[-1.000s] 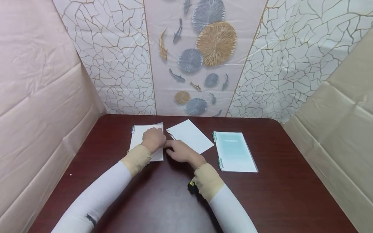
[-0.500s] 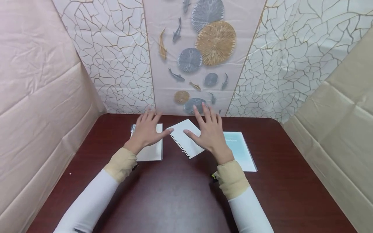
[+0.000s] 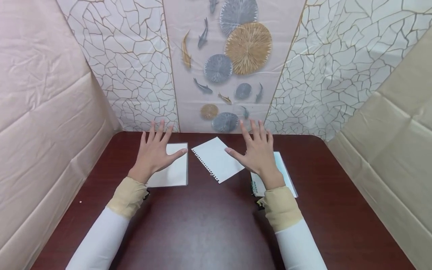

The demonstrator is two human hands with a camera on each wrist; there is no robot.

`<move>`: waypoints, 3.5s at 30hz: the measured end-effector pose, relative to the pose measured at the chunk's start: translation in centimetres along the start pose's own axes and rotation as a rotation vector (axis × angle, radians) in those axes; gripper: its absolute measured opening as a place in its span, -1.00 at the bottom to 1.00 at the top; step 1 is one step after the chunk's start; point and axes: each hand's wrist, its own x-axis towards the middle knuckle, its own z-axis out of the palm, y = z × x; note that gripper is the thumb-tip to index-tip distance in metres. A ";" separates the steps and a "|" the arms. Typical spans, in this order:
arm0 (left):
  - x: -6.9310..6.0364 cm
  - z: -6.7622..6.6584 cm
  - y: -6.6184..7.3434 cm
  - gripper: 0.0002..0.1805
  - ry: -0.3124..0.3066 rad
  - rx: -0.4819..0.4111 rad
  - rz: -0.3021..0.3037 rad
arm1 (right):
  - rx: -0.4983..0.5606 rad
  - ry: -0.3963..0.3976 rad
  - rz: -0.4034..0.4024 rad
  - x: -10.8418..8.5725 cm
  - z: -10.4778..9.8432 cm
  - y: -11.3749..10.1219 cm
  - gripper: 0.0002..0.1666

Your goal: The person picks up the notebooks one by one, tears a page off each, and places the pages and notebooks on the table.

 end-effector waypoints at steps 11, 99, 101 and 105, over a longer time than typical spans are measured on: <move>0.8 3.4 11.9 0.20 -0.275 -0.134 0.260 | 0.181 -0.208 0.268 -1.6 -1.8 7.4 0.20; 4.3 11.1 22.2 0.47 -0.488 0.104 0.354 | 0.452 -0.312 0.500 -1.9 -0.1 9.4 0.10; 4.5 11.6 22.3 0.48 -0.500 0.112 0.337 | 0.402 -0.277 0.509 -1.4 -0.4 9.0 -0.09; 5.1 12.9 22.3 0.50 -0.560 0.110 0.312 | 0.304 -0.239 0.427 -1.2 -0.5 9.3 -0.46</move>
